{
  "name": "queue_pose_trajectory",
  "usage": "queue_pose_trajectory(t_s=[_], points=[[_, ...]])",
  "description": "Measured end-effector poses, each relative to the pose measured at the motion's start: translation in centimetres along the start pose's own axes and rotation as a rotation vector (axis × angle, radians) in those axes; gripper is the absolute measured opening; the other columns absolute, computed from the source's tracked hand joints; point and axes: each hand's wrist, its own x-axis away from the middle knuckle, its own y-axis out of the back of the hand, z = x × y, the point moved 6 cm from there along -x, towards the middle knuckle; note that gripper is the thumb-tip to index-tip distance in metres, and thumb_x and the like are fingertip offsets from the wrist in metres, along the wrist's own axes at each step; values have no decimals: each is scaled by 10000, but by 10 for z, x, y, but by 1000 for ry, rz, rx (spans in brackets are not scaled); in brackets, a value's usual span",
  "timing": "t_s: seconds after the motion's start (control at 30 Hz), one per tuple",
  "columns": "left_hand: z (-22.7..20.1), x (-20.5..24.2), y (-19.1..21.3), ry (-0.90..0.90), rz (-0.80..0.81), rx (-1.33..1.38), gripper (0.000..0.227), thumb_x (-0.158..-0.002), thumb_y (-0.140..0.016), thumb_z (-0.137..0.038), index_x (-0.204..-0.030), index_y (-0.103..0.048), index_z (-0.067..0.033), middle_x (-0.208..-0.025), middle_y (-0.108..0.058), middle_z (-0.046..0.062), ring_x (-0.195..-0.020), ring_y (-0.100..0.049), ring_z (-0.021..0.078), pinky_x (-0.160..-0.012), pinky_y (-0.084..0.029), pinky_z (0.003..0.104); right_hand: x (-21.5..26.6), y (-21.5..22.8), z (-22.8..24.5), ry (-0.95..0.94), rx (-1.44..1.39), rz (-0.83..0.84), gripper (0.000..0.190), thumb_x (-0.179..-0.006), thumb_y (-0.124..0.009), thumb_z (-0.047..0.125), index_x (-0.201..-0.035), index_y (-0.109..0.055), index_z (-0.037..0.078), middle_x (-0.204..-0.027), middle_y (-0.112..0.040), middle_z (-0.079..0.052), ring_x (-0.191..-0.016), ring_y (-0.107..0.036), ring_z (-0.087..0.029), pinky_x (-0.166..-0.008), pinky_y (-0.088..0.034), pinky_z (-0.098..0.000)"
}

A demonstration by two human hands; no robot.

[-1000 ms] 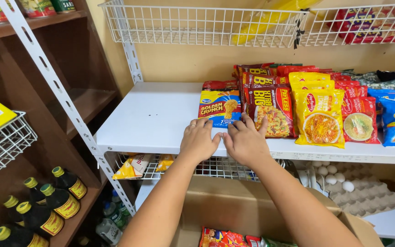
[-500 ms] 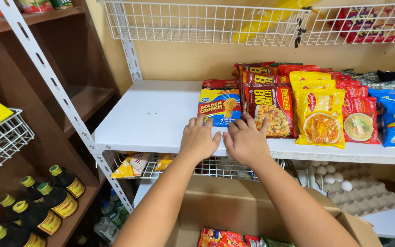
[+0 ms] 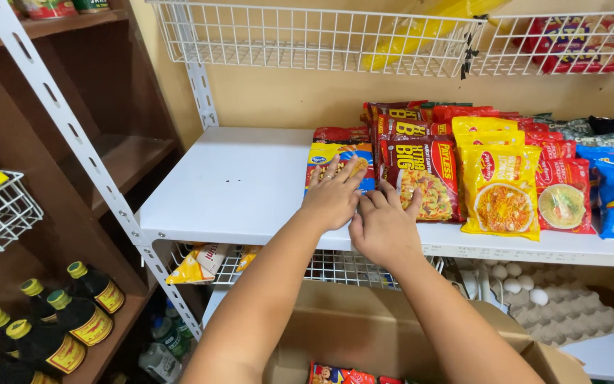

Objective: Unboxing various food packets from a cardboard box and organizing them onto store shelves.

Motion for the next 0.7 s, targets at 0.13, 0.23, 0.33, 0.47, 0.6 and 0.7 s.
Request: queue_pose_trajectory(t_s=[0.13, 0.23, 0.33, 0.47, 0.6, 0.7], points=[[3, -7, -6, 102, 181, 48, 569, -1048, -355, -425, -1597, -278, -297, -1707, -109, -20, -1566, -92, 310, -1240, -76, 598, 0, 6, 3, 4, 6, -18, 471, -888, -551, 360, -1222, -670, 50, -1330, -615, -96, -1423, -396, -317, -1105, -130, -797], [4, -8, -9, 114, 218, 3, 591, -1039, -353, -426, -1609, -250, -308, -1715, -97, -22, -1571, -86, 308, -1238, -78, 599, 1, 6, 3, 7, 19, -25, 467, -887, -557, 359, -1218, -671, 49, -1337, -606, -118, -1415, -388, -343, -1099, -121, -801], [3, -9, -8, 123, 227, 13, 586, -1044, -347, -429, -1608, -244, -308, -1716, -95, -28, -1578, -79, 296, -1238, -82, 602, 2, 9, 4, 25, -2, -66, 476, -884, -559, 362, -1229, -665, 52, -1345, -605, -120, -1413, -396, -349, -1110, -125, -798], [2, -10, -7, 152, 267, -5, 607, -1030, -369, -406, -1614, -227, -320, -1719, -69, -37, -1580, -53, 291, -1243, -69, 591, 3, 15, 6, 42, -11, -109, 518, -870, -562, 356, -1288, -634, 58, -1353, -592, -149, -1407, -397, -365, -1091, -128, -798], [4, -16, -10, 175, 275, -1, 609, -1029, -358, -407, -1615, -212, -327, -1718, -54, -47, -1583, -38, 278, -1249, -51, 578, 3, 16, 6, 45, -16, -114, 537, -873, -558, 353, -1314, -613, 52, -1371, -583, -155, -1405, -397, -375, -1085, -133, -794], [7, -20, -12, 169, 267, 6, 602, -1041, -335, -426, -1619, -211, -310, -1725, -48, -42, -1579, -41, 293, -1248, -54, 580, 4, 15, 6, 56, -18, -130, 531, -884, -549, 355, -1313, -614, 51, -1379, -588, -137, -1410, -404, -371, -1096, -131, -795]])
